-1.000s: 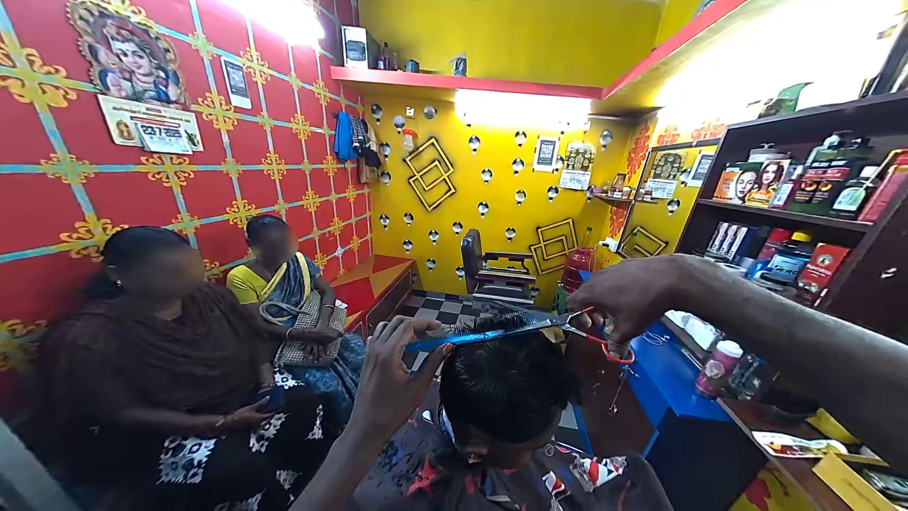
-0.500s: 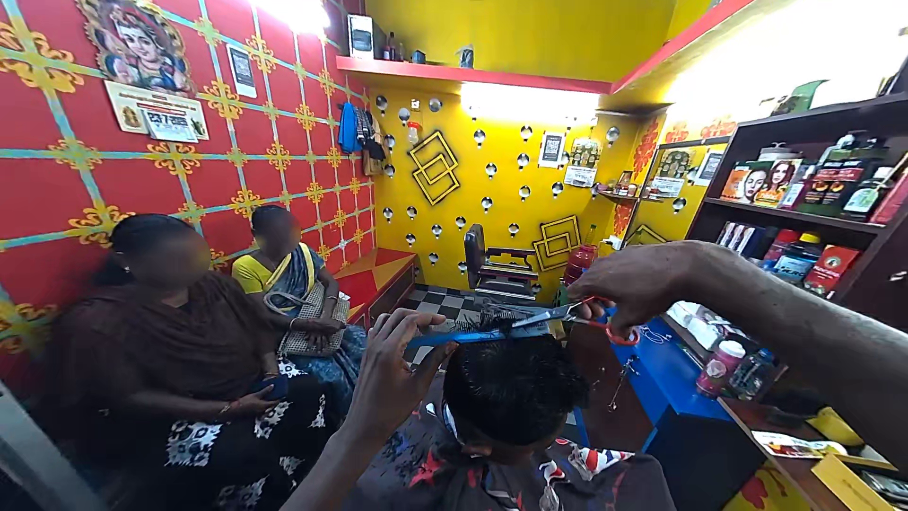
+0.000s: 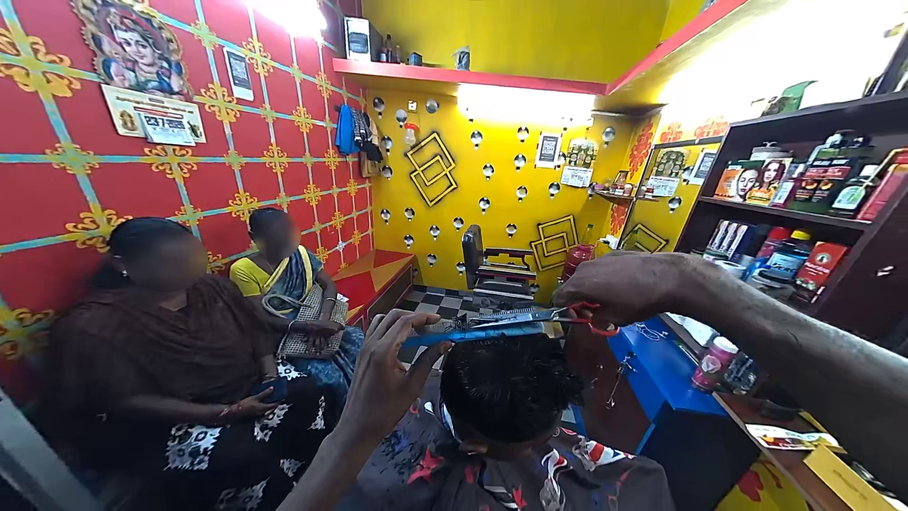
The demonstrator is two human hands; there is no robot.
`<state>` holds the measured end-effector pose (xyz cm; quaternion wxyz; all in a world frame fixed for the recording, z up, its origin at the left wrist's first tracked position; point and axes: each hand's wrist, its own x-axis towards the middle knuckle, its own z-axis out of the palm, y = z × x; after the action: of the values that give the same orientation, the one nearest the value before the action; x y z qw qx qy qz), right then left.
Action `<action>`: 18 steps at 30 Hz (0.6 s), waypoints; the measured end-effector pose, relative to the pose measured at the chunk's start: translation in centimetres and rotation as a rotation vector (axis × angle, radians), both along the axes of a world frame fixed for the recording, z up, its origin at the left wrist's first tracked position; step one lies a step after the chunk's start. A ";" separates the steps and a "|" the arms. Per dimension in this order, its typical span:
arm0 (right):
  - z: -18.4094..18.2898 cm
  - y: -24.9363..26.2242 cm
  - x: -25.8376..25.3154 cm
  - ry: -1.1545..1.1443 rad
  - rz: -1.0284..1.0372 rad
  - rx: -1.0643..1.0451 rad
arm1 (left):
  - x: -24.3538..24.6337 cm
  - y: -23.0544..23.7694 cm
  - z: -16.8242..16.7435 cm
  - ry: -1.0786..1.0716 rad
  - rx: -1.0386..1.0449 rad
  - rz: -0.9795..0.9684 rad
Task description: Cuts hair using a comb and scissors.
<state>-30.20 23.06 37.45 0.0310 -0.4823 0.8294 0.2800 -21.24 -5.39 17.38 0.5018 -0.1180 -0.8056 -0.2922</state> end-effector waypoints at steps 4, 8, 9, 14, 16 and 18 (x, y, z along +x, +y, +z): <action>-1.0 3.0 -1.0 0.097 -0.032 -0.244 | 1.2 0.2 -0.4 -0.119 0.164 0.066; -6.7 6.0 -2.1 0.057 -0.142 -1.043 | 0.0 -0.7 1.2 -0.322 0.263 0.017; -8.1 6.0 -1.1 -0.079 -0.181 -1.247 | -0.6 -0.7 2.2 -0.363 0.252 -0.006; -15.1 7.1 4.7 -0.712 -0.244 -1.883 | -2.0 0.9 8.2 -0.767 0.272 -0.373; -17.8 8.3 5.8 -0.750 -0.257 -1.978 | -1.1 1.2 9.4 -0.870 0.292 -0.520; -20.0 9.4 6.8 -0.791 -0.311 -2.032 | 0.6 1.0 9.5 -0.858 0.158 -0.564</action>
<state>-23.38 32.51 17.42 -0.0822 -0.2290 0.6564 -0.7141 -20.62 -4.38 26.88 0.0355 -0.1621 -0.8512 -0.4980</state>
